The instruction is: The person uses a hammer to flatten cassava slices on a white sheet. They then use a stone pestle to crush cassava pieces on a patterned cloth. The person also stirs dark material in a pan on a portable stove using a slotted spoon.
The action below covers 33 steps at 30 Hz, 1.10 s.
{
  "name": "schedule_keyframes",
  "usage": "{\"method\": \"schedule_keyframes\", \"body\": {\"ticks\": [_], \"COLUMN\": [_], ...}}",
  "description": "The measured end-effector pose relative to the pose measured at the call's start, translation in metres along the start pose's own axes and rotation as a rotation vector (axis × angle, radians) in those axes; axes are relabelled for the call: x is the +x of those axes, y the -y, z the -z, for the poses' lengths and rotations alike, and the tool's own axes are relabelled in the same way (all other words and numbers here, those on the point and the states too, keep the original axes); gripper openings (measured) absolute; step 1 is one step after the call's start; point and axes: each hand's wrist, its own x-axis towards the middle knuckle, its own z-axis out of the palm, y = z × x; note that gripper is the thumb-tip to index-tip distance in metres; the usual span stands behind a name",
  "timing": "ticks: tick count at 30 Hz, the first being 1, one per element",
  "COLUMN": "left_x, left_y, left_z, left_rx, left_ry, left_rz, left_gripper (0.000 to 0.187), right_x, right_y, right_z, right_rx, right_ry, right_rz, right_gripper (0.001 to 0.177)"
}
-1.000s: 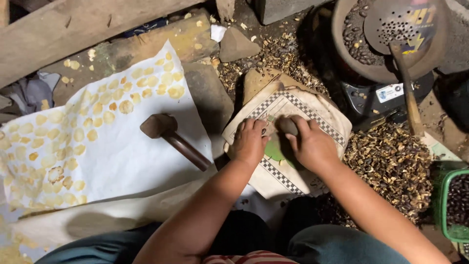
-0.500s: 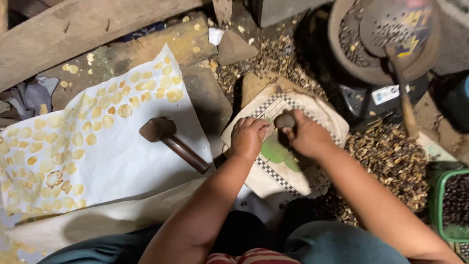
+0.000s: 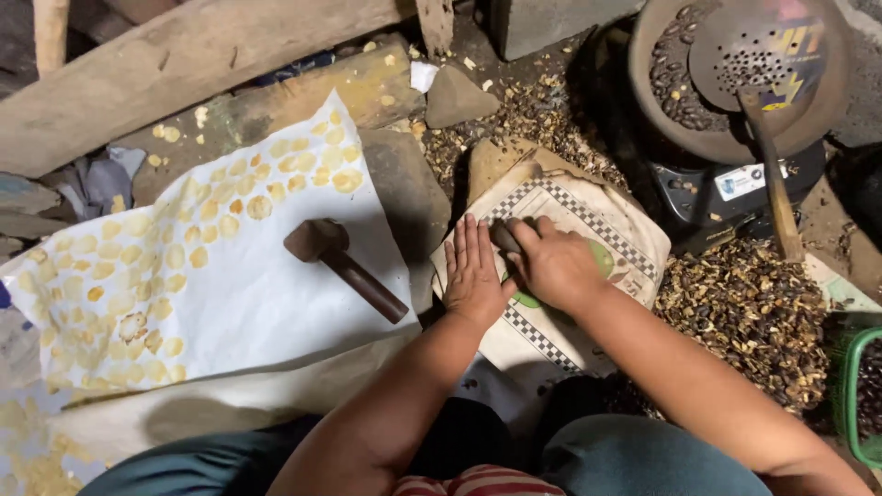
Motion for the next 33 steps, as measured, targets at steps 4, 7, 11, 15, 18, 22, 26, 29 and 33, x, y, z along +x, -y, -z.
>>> {"method": "schedule_keyframes", "body": {"ticks": [4, 7, 11, 15, 18, 22, 26, 29, 33], "left_x": [-0.001, -0.007, -0.002, 0.0, 0.0, -0.002, 0.002, 0.017, 0.026], "left_y": [-0.003, -0.002, -0.004, 0.0, 0.001, 0.001, 0.005, 0.027, 0.035], "left_z": [0.008, 0.005, 0.003, 0.003, 0.002, -0.001, 0.001, -0.021, -0.012], "left_rx": [0.02, 0.018, 0.048, 0.054, 0.043, 0.005, -0.065, -0.037, 0.012], "left_ry": [0.026, 0.091, 0.064, 0.107, 0.085, 0.008, -0.271, -0.441, -0.42], "left_rz": [-0.007, 0.003, -0.005, 0.021, 0.003, -0.021, -0.053, -0.151, -0.24], "left_gripper": [0.108, 0.104, 0.107, 0.109, 0.103, 0.108, 0.087, 0.057, 0.019], "right_x": [0.009, 0.017, 0.017, 0.009, -0.002, -0.056, -0.105, -0.102, -0.064], "right_y": [-0.009, -0.02, -0.006, -0.014, -0.015, -0.059, -0.061, -0.065, -0.066], "right_z": [0.015, 0.005, 0.024, -0.054, -0.006, -0.011, -0.02, -0.04, -0.073], "right_rx": [0.121, 0.208, 0.114, -0.364, 0.194, 0.092, -0.159, -0.179, -0.16], "right_ry": [0.101, 0.207, 0.274, -0.173, 0.041, -0.049, -0.174, -0.276, -0.651], "right_rz": [-0.128, -0.25, -0.225, -0.009, -0.189, -0.36, -0.349, -0.258, 0.083], "right_gripper": [0.054, 0.046, 0.048, 0.051, 0.048, 0.058, 0.064, 0.048, 0.01]}}
